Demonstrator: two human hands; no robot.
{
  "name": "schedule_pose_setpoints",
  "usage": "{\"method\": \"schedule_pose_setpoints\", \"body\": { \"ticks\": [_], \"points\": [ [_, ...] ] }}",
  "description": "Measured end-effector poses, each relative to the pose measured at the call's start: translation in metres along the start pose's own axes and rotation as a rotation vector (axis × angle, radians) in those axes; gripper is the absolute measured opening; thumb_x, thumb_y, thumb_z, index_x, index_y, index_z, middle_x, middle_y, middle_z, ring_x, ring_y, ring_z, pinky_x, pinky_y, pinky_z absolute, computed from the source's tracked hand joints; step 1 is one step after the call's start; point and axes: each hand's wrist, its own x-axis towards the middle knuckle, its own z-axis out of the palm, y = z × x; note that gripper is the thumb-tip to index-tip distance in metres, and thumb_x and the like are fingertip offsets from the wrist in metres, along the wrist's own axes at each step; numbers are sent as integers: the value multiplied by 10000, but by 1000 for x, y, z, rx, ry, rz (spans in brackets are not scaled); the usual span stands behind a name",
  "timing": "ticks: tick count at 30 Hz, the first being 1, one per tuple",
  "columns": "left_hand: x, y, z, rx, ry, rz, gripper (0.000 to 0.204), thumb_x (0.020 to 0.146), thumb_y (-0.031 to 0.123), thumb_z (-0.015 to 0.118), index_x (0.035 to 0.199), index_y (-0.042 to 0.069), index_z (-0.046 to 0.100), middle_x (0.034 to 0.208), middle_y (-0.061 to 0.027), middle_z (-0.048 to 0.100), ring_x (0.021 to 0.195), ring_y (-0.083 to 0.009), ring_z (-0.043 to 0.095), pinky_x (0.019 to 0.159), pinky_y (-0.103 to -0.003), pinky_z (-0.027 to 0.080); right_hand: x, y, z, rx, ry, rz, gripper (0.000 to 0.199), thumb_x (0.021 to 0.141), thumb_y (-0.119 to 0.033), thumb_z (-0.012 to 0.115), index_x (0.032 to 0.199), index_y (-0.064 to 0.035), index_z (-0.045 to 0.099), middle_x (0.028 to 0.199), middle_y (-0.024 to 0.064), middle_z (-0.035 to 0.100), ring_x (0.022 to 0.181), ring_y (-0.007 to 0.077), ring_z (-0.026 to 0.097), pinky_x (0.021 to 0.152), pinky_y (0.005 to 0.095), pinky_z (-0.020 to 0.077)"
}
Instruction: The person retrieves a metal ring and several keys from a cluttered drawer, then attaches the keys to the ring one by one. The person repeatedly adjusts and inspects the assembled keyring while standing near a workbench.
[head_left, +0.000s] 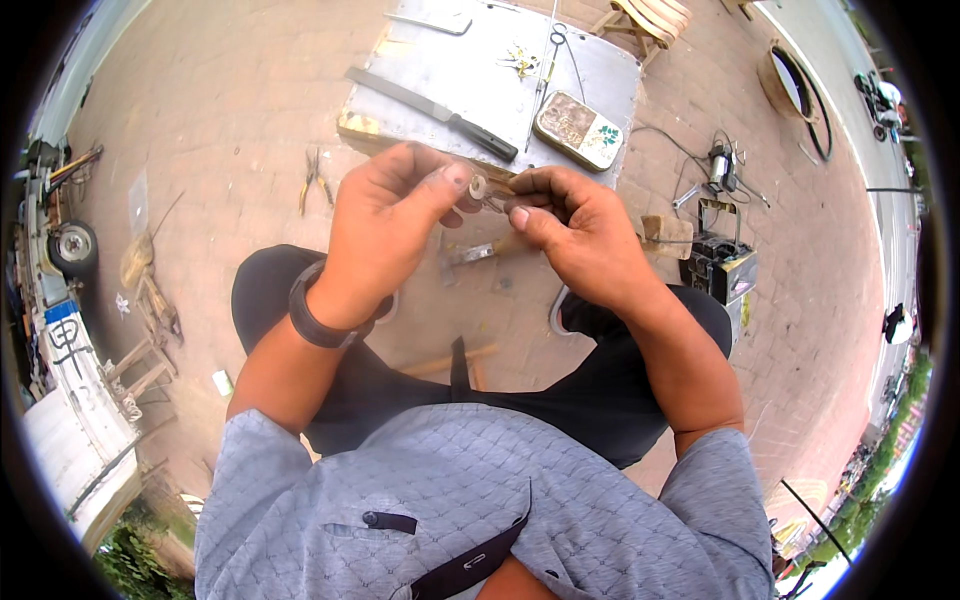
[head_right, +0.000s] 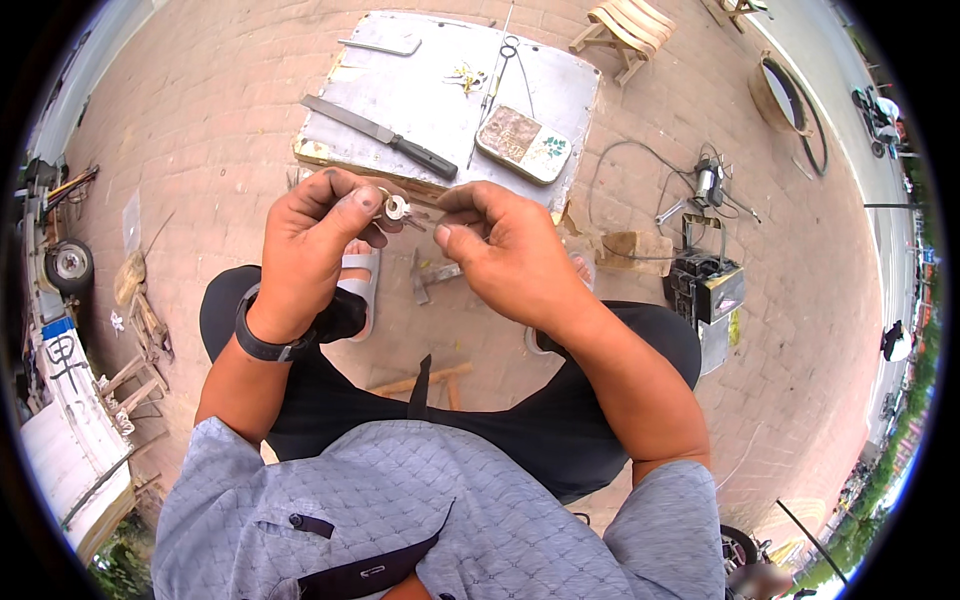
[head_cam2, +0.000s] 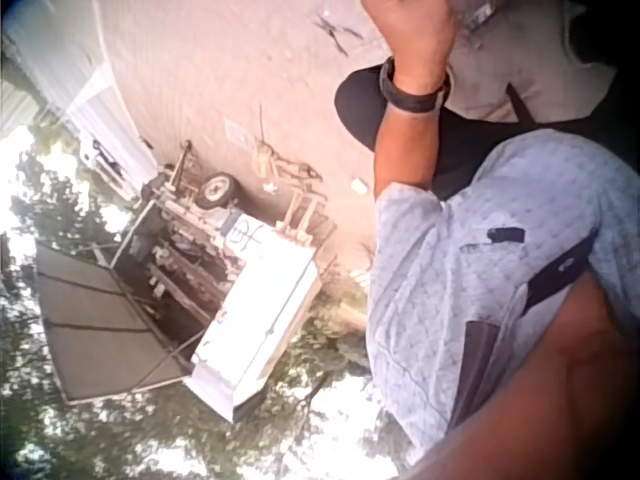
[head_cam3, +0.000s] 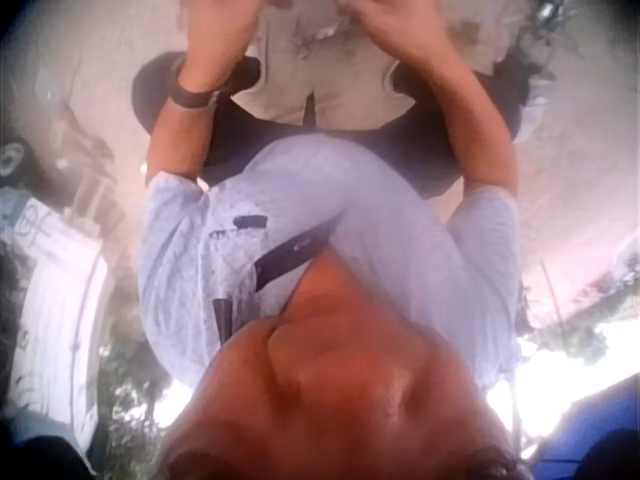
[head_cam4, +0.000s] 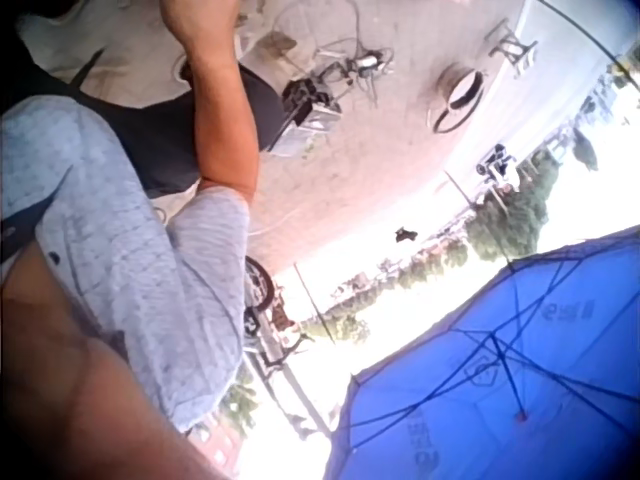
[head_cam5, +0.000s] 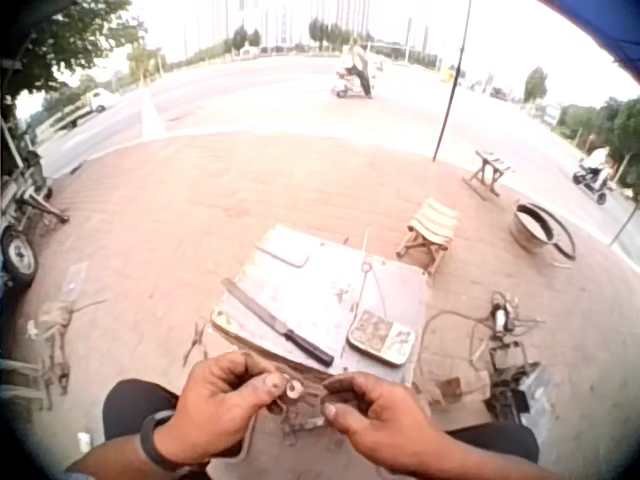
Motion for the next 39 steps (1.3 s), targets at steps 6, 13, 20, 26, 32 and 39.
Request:
{"method": "schedule_pose_setpoints", "body": {
  "ticks": [6,13,20,26,32,39],
  "points": [
    [24,-1,-9,19,69,106,241,1000,210,675,1020,-29,692,976,-97,733,828,-140,677,742,-288,568,23,-4,-18,-185,176,-107,229,925,-66,693,1117,58,693,937,143,744,865,155,693,785,310,558],
    [90,8,-12,71,72,42,229,982,193,698,1011,-34,692,919,-85,714,781,-145,712,663,-252,566,82,-7,-51,-669,525,-374,233,880,-147,699,1041,16,742,977,209,745,889,347,721,814,415,554],
    [149,-11,-16,362,34,-8,220,960,181,705,965,-38,706,844,-77,714,738,-109,705,602,-260,547,135,-6,-60,-927,472,-296,264,880,-195,698,1077,-30,756,1069,200,719,1037,384,674,907,453,529],
    [167,-28,-14,922,175,334,238,892,188,726,1018,-12,740,925,-161,751,853,-288,732,765,-384,571,152,-2,-64,-1023,414,-137,246,878,-196,705,1075,-63,768,1042,191,712,1058,385,662,918,460,521],
    [182,-26,0,976,174,398,289,862,181,739,1112,37,755,1017,-170,717,940,-340,685,867,-404,544,150,0,-78,-734,388,-185,209,866,-174,722,1018,-43,779,941,202,741,885,385,706,812,423,551],
    [197,-29,19,963,17,405,305,850,123,727,1149,70,760,1054,-140,681,965,-327,668,873,-397,536,144,-11,-94,-510,460,-43,254,898,-180,713,1036,26,766,910,181,769,823,239,726,778,358,555]
  ]
}}
